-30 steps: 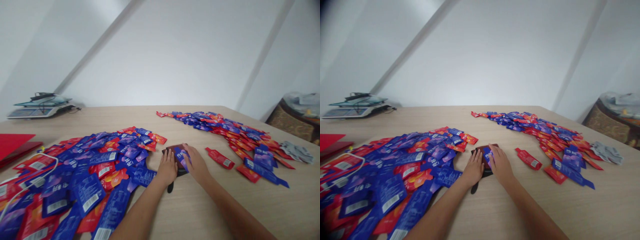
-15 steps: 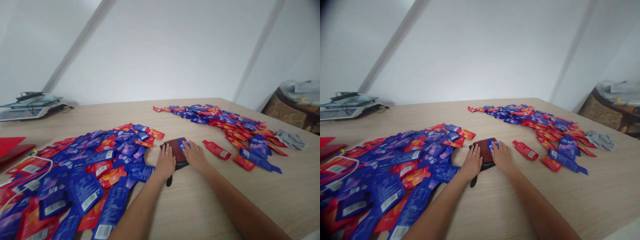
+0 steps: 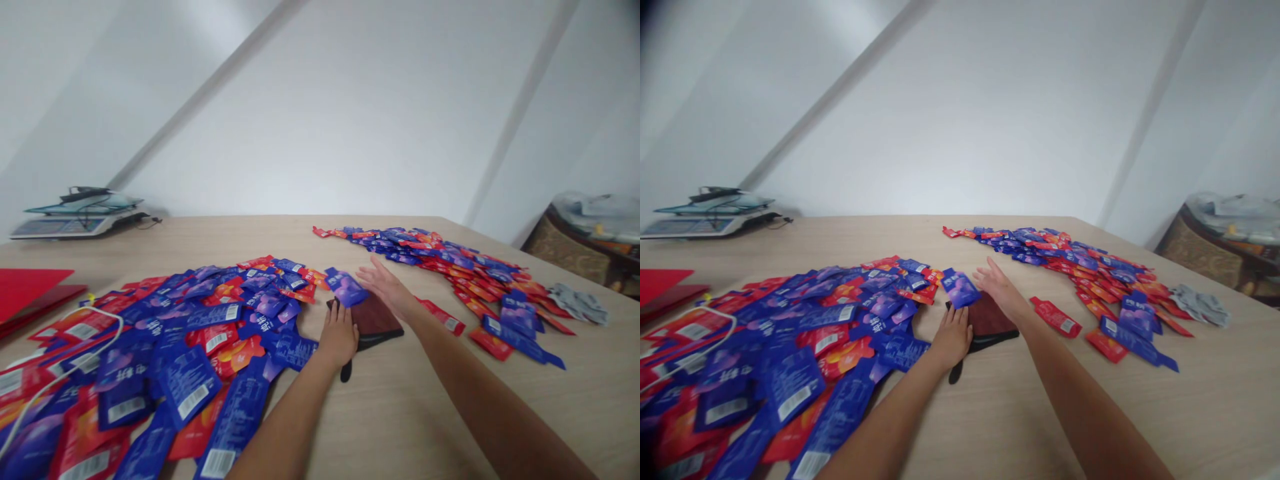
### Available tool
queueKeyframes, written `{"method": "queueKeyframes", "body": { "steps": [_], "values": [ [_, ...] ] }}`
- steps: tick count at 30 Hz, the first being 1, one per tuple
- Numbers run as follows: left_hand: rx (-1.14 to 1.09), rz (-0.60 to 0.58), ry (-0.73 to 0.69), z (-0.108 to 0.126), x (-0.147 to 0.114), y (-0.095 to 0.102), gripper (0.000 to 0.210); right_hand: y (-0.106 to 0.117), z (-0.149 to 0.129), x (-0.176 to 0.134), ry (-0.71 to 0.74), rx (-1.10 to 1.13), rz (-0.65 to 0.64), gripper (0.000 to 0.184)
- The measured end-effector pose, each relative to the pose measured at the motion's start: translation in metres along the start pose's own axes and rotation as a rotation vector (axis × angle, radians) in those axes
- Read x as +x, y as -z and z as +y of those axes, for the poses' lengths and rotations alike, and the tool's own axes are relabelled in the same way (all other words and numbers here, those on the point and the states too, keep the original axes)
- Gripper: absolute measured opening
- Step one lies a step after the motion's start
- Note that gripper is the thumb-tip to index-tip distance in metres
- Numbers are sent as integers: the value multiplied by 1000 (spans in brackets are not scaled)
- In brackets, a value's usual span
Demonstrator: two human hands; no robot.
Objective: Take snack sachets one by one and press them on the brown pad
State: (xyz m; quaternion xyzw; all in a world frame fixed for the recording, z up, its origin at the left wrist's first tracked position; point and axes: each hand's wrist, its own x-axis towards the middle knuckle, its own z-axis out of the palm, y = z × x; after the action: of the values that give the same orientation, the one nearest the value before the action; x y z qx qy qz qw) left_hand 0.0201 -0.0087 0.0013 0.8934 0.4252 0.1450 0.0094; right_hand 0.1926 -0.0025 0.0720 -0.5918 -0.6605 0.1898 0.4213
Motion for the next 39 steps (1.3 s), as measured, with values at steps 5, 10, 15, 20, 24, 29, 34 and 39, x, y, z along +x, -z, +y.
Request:
{"method": "queueKeyframes", "body": {
  "steps": [5, 10, 15, 20, 24, 29, 34, 39],
  "values": [
    [-5, 9, 3, -2, 1, -4, 53, 29, 27, -22, -123, -614, -4, 63],
    [-10, 19, -5, -2, 1, -6, 53, 65, 95, -72, -525, -1042, -16, 45],
    [-8, 16, 1, -2, 1, -5, 53, 79, 80, -64, -485, -677, 168, 47],
    [-10, 21, 1, -2, 1, -6, 52, 36, 38, -35, -339, 67, 302, 51],
    [-14, 24, -5, -3, 1, -7, 53, -19, 31, -33, -110, -104, 125, 47],
    [-16, 19, -25, -3, 1, -5, 52, -46, 30, -41, 202, -620, 57, 47],
    [-20, -12, -24, -1, 2, -2, 54, -53, 35, -46, 190, -754, -135, 51],
    [-16, 0, -21, -2, 3, -6, 52, -56, 44, -32, 113, -826, -147, 54]
  ]
}}
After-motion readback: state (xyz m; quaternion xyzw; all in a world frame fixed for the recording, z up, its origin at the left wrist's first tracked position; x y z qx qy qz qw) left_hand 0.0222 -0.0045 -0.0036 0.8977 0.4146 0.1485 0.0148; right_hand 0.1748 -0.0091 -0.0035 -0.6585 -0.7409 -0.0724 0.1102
